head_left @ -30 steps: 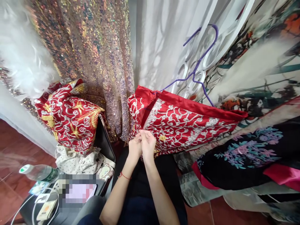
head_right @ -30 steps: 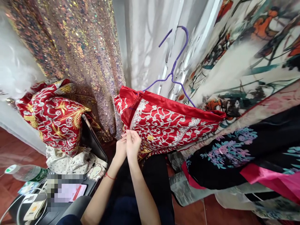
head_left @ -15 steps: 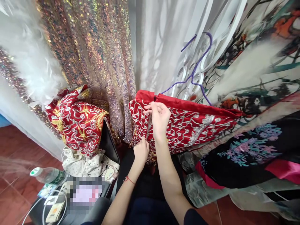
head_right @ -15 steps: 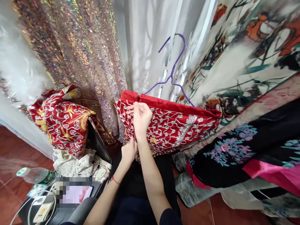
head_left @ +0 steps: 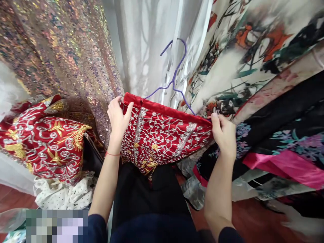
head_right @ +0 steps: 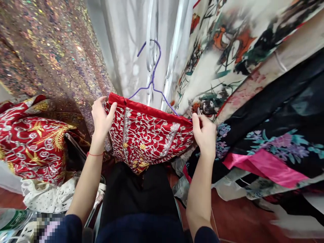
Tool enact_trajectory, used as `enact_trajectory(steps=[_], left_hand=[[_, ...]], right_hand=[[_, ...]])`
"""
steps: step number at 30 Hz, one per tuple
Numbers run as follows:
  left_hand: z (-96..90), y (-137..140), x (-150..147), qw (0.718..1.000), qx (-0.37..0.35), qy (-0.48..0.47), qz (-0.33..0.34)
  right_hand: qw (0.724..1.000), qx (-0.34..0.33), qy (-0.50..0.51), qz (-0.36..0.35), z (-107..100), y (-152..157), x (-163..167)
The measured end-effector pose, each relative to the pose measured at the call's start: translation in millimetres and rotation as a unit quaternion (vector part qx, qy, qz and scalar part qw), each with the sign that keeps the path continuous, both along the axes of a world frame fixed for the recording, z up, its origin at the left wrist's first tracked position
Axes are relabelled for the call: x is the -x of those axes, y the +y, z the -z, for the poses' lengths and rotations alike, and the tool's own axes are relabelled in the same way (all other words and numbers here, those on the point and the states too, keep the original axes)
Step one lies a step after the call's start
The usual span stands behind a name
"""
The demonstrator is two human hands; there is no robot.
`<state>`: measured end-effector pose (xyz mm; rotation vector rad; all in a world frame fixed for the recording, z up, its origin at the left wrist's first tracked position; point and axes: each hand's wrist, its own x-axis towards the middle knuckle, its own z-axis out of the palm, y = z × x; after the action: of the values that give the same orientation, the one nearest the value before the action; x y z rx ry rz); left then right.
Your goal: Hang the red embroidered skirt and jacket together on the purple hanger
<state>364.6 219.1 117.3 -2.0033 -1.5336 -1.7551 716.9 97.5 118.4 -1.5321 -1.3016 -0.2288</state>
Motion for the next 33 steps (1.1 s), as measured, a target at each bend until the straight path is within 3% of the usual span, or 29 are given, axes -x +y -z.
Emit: enact_trajectory(steps=[2, 4, 9, 16, 19, 21, 23, 26, 29, 33], left_hand=[[-10.5, 17.0, -2.5, 0.999, 0.014, 0.006, 0.049], [-12.6, 29.5, -1.3, 0.997, 0.014, -0.021, 0.078], [-10.2, 31.8, 9.1, 0.991, -0.048, -0.087, 0.09], [-25.0, 31.8, 25.0, 0.977, -0.087, -0.148, 0.129], [-20.9, 46.6, 41.3, 0.974, -0.016, -0.154, 0.168], [-12.7, 53.3, 50.8, 0.968, 0.06, -0.152, 0.192], [-3.8, 54.2, 55.6, 0.962, 0.11, -0.158, 0.196], [1.3, 46.4, 52.7, 0.958, 0.125, -0.188, 0.179], [-10.1, 34.1, 44.1, 0.953, 0.15, -0.2, 0.168], [-40.6, 16.3, 36.3, 0.948, 0.193, -0.133, 0.214]], right_hand=[[0.99, 0.046, 0.093, -0.091, 9.3, 9.4, -5.2], [0.983, 0.019, 0.138, -0.116, 16.1, 21.0, -2.4], [0.997, -0.038, 0.06, -0.036, 8.6, 47.7, 8.4], [0.986, -0.155, 0.057, 0.026, -43.5, 46.1, 23.3], [0.977, -0.204, 0.041, 0.052, -59.4, 42.5, 34.4], [0.976, -0.21, -0.001, 0.055, -59.1, 43.5, 38.9], [0.983, -0.17, -0.058, 0.039, -50.2, 46.4, 38.6], [0.988, -0.091, -0.114, 0.044, -30.4, 51.4, 29.4], [0.986, -0.093, -0.114, 0.073, -17.7, 54.3, 21.1], [0.968, -0.192, -0.138, 0.078, -17.7, 54.7, 37.8]])
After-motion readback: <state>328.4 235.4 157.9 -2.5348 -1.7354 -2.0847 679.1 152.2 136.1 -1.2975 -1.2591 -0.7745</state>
